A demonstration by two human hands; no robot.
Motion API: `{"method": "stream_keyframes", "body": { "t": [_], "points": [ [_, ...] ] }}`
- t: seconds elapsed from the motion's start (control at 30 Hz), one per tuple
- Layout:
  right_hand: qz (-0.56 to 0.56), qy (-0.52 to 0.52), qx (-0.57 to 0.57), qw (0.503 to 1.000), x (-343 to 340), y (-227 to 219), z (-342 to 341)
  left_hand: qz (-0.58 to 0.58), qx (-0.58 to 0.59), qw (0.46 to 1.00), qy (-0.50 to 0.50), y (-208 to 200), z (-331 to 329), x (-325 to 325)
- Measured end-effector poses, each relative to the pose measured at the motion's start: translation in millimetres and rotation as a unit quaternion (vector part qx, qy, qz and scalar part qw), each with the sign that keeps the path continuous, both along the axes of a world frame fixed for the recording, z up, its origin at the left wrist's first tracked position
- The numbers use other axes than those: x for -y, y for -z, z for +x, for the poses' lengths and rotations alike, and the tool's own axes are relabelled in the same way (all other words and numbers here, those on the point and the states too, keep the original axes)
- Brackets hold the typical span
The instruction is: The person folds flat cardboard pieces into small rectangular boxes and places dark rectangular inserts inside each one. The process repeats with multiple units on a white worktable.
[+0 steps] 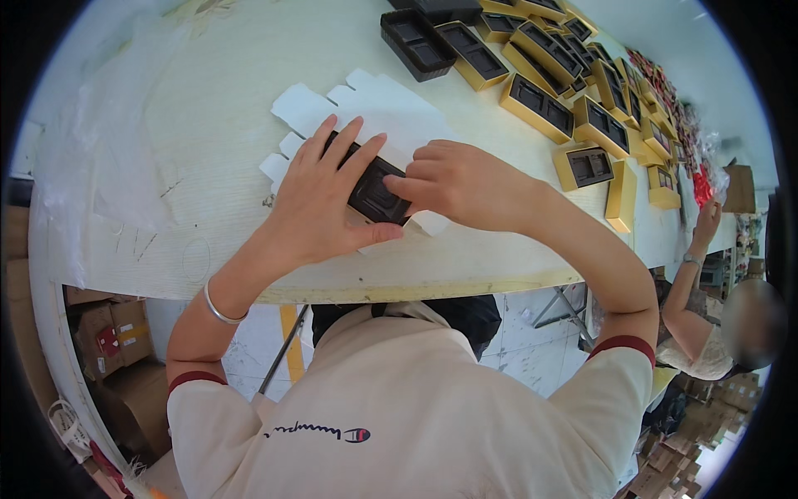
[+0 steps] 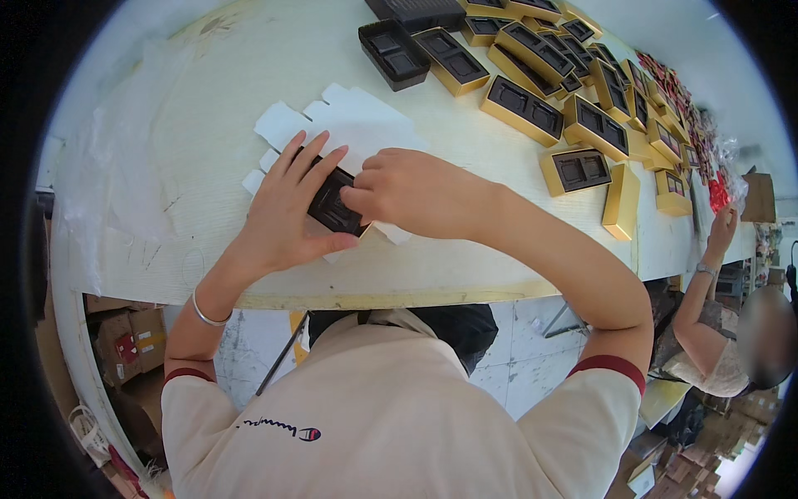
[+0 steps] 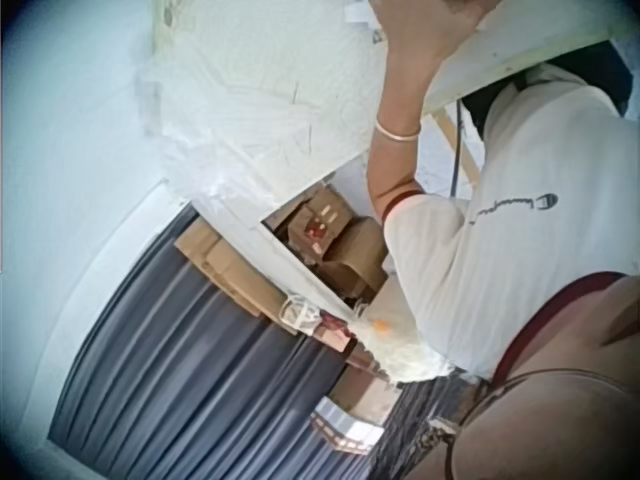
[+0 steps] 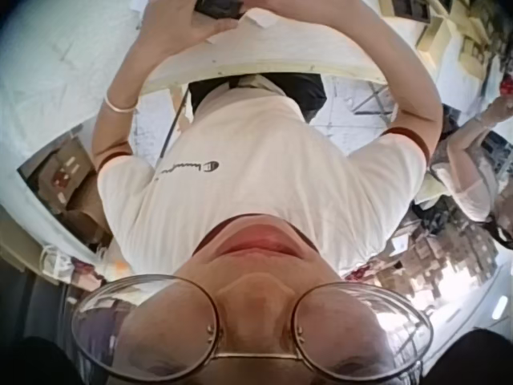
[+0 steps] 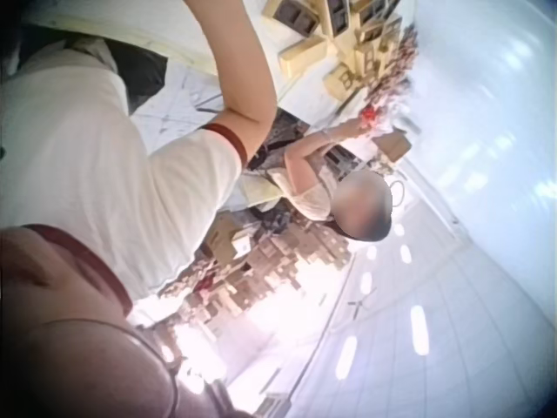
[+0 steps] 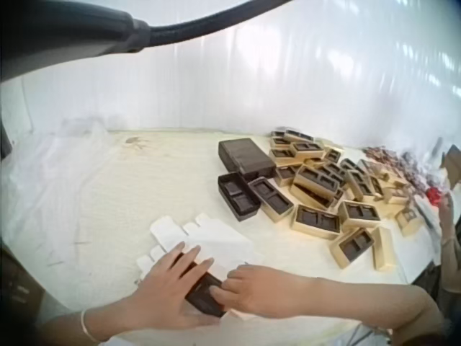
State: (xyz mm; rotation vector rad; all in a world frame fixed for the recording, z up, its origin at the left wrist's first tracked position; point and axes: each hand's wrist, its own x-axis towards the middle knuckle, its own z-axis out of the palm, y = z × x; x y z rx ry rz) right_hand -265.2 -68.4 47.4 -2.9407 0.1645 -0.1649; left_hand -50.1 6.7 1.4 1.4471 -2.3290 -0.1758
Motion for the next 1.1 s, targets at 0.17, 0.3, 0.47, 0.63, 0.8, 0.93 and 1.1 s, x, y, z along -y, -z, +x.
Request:
{"method": "stream_keyframes", "body": {
  "t": [0.17, 0.3, 0.47, 0.63, 0.8, 0.93, 1.1],
  "points": [
    [0.079, 0.019, -0.053, 0.995, 4.5, -12.6, -3.8, 0.047, -0.001, 0.999, 0.002, -11.4, 0.8, 0.8],
    [-0.033, -0.03, -0.157, 0.987, 8.1, -11.5, 5.4, 0.047, 0.021, 0.999, 0.014, -11.2, 1.8, 5.2],
    [-0.074, 0.001, -0.081, 0.994, -15.2, -7.7, 4.8, 0.056, 0.045, 0.997, -0.013, -12.0, 0.2, -6.7],
    [-0.153, 0.185, -0.001, 0.971, -70.2, 39.0, -1.2, 0.041, 0.125, 0.99, -0.041, -11.2, -9.6, -16.5],
    [-0.074, 0.227, 0.109, 0.965, -65.8, 59.2, 4.6, 0.156, -0.048, 0.986, -0.014, -18.0, 2.6, -15.5],
    [0.093, 0.259, 0.212, 0.938, -52.1, 34.9, -23.4, 0.1, -0.086, 0.991, -0.003, -30.0, 34.0, -11.3],
    [-0.062, 0.403, 0.226, 0.885, 1.0, -13.3, -113.0, 0.121, 0.096, 0.987, -0.032, 1.5, 46.3, -22.7]
  ]
}}
